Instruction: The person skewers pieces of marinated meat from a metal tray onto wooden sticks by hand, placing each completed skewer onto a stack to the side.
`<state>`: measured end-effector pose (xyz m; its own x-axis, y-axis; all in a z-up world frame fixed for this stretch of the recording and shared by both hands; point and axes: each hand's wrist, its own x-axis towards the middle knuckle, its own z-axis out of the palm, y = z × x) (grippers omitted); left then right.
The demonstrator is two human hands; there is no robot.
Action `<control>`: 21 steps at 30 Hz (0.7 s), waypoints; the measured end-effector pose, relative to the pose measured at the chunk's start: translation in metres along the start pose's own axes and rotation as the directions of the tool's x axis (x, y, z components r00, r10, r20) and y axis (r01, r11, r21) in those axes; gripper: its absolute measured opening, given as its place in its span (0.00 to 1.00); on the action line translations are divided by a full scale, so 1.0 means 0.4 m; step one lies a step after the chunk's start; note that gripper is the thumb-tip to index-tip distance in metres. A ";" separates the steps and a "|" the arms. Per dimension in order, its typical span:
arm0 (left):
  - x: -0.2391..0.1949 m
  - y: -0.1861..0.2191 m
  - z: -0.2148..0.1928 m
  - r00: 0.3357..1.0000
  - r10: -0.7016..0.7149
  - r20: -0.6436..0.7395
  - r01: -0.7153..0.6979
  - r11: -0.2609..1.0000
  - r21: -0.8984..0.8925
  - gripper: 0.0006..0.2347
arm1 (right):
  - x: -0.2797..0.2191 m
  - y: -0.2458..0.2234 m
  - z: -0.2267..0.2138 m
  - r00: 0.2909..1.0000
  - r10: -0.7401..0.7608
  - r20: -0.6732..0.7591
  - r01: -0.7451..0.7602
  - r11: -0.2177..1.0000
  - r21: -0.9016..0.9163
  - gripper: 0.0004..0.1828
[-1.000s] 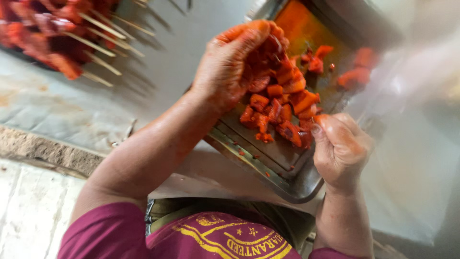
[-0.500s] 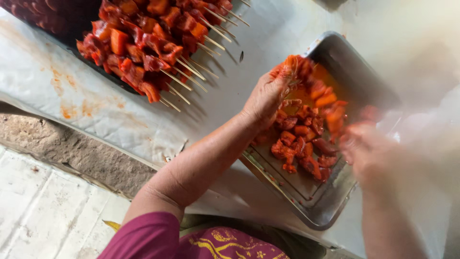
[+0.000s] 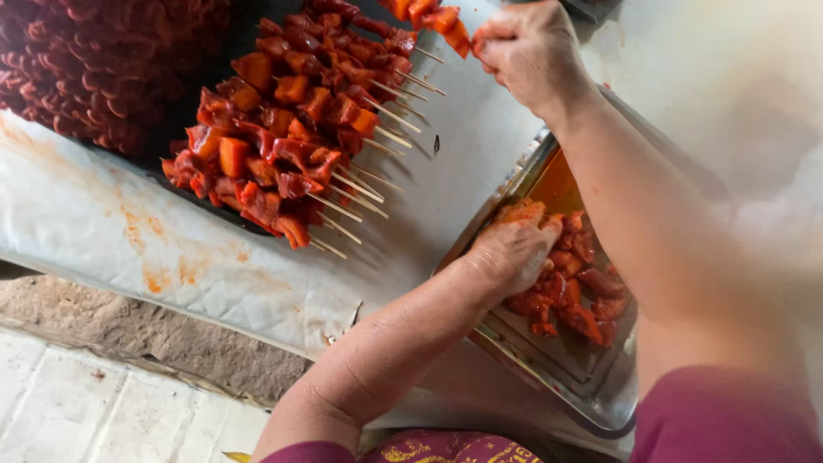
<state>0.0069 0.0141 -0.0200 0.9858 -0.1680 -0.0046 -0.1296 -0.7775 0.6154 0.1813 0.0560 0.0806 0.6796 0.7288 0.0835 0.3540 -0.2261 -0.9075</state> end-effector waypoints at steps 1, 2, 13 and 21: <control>0.001 0.005 0.003 1.000 -0.008 0.004 0.008 1.000 -0.003 0.25 | 0.045 0.025 0.012 1.000 -0.026 0.001 0.026 1.000 -0.011 0.06; -0.001 0.007 0.006 0.999 0.010 -0.043 -0.009 0.999 0.035 0.24 | 0.084 0.049 0.025 0.999 -0.052 0.003 0.052 0.998 -0.023 0.05; 0.000 0.004 0.023 0.997 0.000 -0.073 -0.004 0.999 -0.053 0.28 | 0.258 0.214 0.092 0.981 -0.180 0.068 0.191 0.871 -0.452 0.09; 0.011 -0.010 0.055 1.000 0.022 0.017 -0.022 0.999 -0.027 0.16 | 0.257 0.252 0.102 0.961 -0.240 0.135 0.274 0.873 -0.403 0.12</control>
<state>0.0095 0.0031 -0.0398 0.9806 -0.1957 -0.0047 -0.1480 -0.7567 0.6368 0.2604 0.1345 -0.0191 0.4819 0.8420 0.2426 0.7546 -0.2580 -0.6033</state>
